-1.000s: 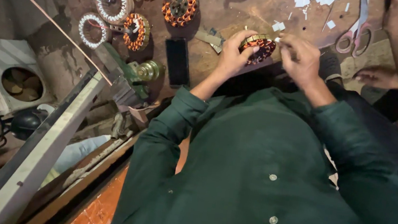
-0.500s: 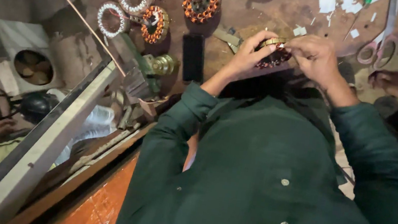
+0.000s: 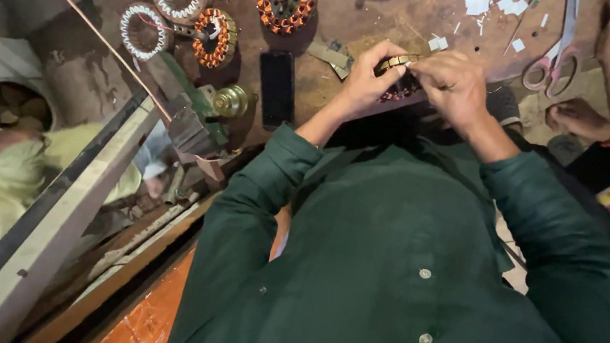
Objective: The person assembles a small electrical component, likely a motor stator, by inserting white insulating pieces into slots between copper windings. They use a screwdriver to press the pieces in and scissors to trim excess material.
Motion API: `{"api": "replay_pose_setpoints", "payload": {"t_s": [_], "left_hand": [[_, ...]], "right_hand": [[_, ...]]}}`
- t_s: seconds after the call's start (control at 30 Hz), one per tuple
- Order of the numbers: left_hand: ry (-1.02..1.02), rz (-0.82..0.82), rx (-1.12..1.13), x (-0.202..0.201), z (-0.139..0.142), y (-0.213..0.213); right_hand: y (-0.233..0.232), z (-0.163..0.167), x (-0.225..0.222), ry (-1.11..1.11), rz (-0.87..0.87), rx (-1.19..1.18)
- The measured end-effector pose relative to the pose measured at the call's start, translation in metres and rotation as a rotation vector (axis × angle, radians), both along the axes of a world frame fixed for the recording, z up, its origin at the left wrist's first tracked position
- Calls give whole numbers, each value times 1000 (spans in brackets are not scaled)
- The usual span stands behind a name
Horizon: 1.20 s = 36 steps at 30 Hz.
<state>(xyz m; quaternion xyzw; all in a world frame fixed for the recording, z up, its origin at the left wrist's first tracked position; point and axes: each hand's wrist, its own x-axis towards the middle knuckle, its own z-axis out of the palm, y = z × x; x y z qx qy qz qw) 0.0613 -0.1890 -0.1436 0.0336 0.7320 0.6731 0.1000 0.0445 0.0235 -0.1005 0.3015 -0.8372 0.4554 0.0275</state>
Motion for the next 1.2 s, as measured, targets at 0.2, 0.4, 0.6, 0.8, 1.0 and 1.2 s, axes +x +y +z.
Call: {"api": "replay_pose_setpoints", "payload": {"t_s": [0.2,0.4,0.6,0.8,1.0,1.2], "left_hand": [[22,18,-43,-1,-3,0],[-11,-10,-42,-1,-5,-5],[-30,-13,-11,-5,-2,-4],[-23,0,-35,-8,-1,-5],[-31,10,-61,-9,-3,0],[43,50,-108,-8,-1,6]], "right_hand": [[-6,3,0,51,-8,167],[-11,4,1,-13,-62,113],[-17,11,5,228,-31,153],[-12,4,0,125,-54,-2],[-2,-6,-6,-24,-49,-71],[3,-5,-8,-1,-43,-56]]}}
